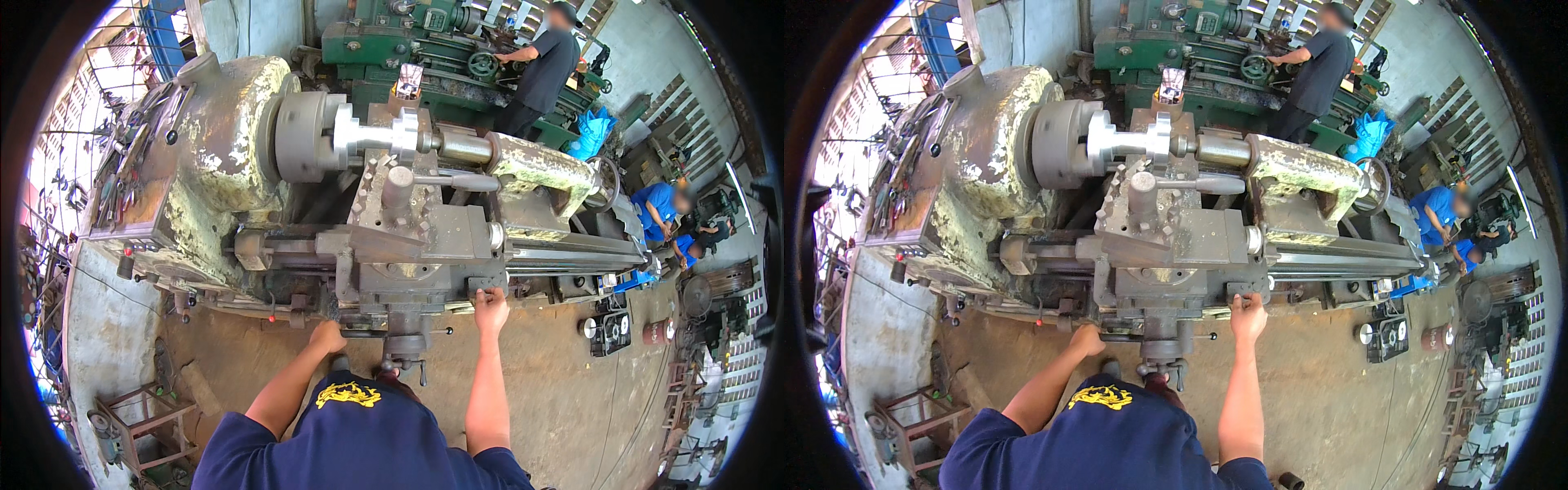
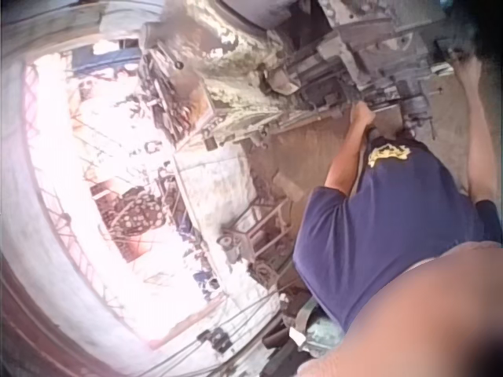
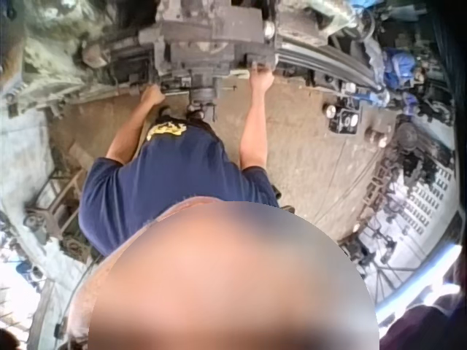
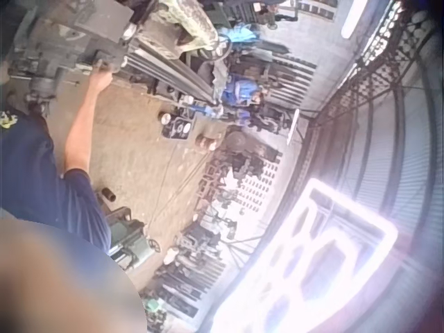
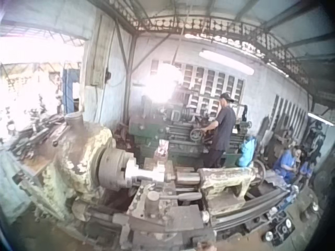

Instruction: The person operates a metal lathe in a workshop, using both hands to turn control knobs and levers while a cylindrical metal workpiece rotates in the chuck. The person adjusts the tool carriage and cross-slide to machine the workpiece surface.

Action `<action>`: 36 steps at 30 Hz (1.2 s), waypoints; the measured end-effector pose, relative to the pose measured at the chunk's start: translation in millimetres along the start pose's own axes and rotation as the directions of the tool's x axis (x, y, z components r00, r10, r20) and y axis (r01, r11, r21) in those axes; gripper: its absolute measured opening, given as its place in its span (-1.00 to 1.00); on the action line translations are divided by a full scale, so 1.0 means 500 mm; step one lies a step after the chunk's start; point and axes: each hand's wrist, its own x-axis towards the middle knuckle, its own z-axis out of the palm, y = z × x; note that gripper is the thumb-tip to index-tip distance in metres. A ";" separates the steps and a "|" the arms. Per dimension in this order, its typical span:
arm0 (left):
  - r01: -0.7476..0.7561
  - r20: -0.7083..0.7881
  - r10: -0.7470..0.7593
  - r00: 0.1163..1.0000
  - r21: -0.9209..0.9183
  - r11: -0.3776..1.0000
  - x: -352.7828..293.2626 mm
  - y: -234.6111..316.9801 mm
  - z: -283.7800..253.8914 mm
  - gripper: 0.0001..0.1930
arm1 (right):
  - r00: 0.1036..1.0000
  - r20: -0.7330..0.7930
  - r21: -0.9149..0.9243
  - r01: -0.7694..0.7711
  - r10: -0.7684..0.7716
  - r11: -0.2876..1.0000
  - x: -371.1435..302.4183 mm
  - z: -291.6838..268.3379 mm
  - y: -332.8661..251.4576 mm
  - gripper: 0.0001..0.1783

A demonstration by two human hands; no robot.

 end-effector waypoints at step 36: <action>0.029 -0.119 -0.038 0.992 -0.074 0.997 -0.018 0.016 0.014 -0.55 | 1.000 0.009 0.049 -0.011 0.011 0.999 0.004 -0.003 0.002 -0.78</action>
